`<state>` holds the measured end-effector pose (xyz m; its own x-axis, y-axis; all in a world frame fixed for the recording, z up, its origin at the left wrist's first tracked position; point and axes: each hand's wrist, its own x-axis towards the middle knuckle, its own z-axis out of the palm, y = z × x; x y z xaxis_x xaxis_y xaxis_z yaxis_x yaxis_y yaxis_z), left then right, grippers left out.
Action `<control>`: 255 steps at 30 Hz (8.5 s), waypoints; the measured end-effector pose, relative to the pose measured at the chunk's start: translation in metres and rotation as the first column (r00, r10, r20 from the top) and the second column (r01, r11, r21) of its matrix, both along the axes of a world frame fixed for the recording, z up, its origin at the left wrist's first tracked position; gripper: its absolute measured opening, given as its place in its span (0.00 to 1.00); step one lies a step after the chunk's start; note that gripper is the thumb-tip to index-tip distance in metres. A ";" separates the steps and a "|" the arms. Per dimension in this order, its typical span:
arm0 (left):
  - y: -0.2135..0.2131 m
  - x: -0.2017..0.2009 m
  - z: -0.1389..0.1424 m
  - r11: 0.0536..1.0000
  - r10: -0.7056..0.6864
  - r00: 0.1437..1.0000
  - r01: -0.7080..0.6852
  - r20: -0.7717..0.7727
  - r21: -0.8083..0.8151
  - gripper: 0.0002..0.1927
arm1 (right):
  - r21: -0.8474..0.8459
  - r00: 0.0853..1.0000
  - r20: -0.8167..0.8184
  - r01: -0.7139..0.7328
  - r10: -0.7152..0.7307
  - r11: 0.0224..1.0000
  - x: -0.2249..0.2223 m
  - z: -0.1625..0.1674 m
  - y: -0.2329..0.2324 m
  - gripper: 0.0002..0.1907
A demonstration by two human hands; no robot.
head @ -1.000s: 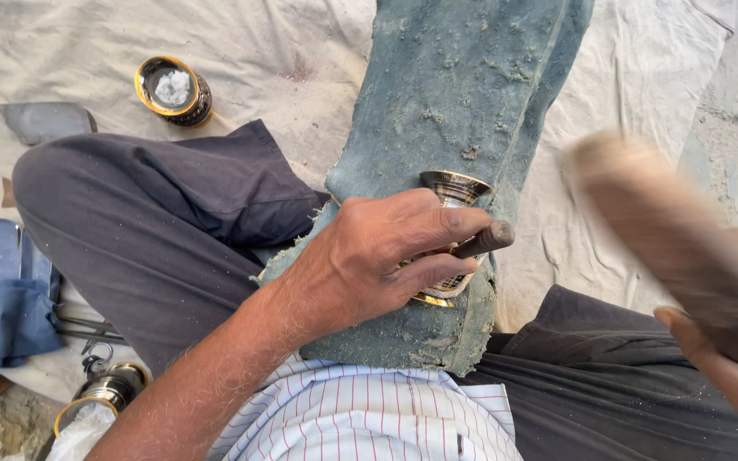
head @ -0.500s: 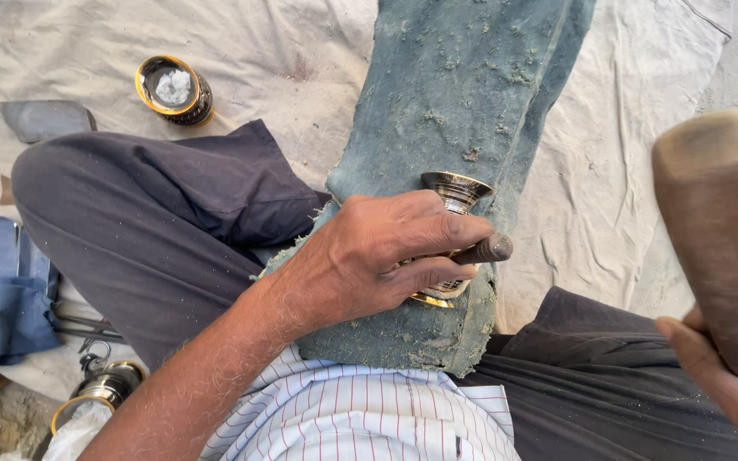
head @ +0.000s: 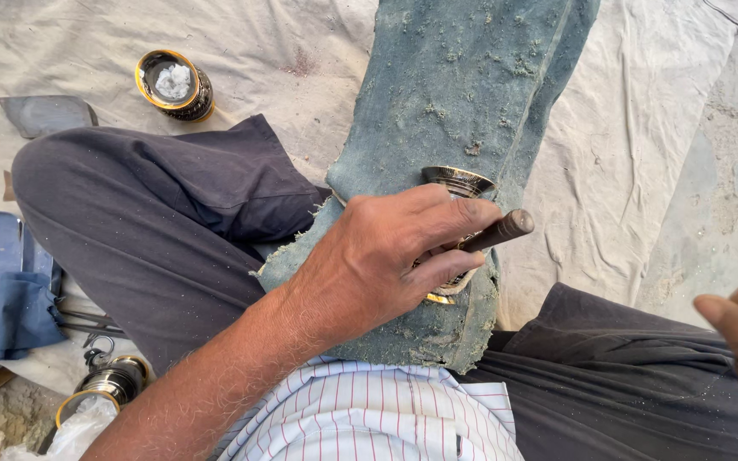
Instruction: The person sits cross-legged with a small decorated metal vase resting on a sandbag cushion. They hold a steel punch against the vase surface and strike it with a wooden mallet, repositioning the punch repeatedly to emboss the pattern, briefly turning the vase to work another side.
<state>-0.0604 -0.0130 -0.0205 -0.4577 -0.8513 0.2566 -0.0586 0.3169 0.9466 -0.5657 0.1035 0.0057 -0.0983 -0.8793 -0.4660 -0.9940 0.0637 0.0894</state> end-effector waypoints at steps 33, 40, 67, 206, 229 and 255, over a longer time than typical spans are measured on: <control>-0.001 0.002 0.001 0.997 -0.016 0.997 0.021 0.074 -0.072 0.21 | 0.023 0.989 0.055 0.138 -0.139 0.990 0.044 0.008 -0.017 0.10; -0.003 0.001 0.000 0.998 -0.016 0.999 0.019 0.046 -0.059 0.20 | 0.012 0.982 0.057 0.181 -0.181 0.983 0.047 0.008 -0.013 0.10; 0.045 0.144 -0.095 0.835 0.549 0.420 -0.244 0.723 -0.493 0.12 | -0.147 -0.072 0.952 0.744 0.296 0.652 0.290 -0.021 0.067 0.11; -0.073 -0.046 0.020 0.939 -0.329 0.918 0.344 0.221 -0.030 0.22 | -0.274 0.702 0.645 0.582 -0.302 0.766 0.148 -0.013 -0.053 0.18; -0.076 -0.034 0.012 0.934 -0.344 0.917 0.356 0.201 -0.025 0.23 | 0.188 0.552 0.636 0.567 -0.539 0.802 0.032 -0.077 -0.027 0.26; -0.078 -0.024 0.004 0.936 -0.341 0.929 0.349 0.144 -0.036 0.25 | -0.155 0.699 0.657 0.493 -0.284 0.856 0.082 -0.054 -0.038 0.18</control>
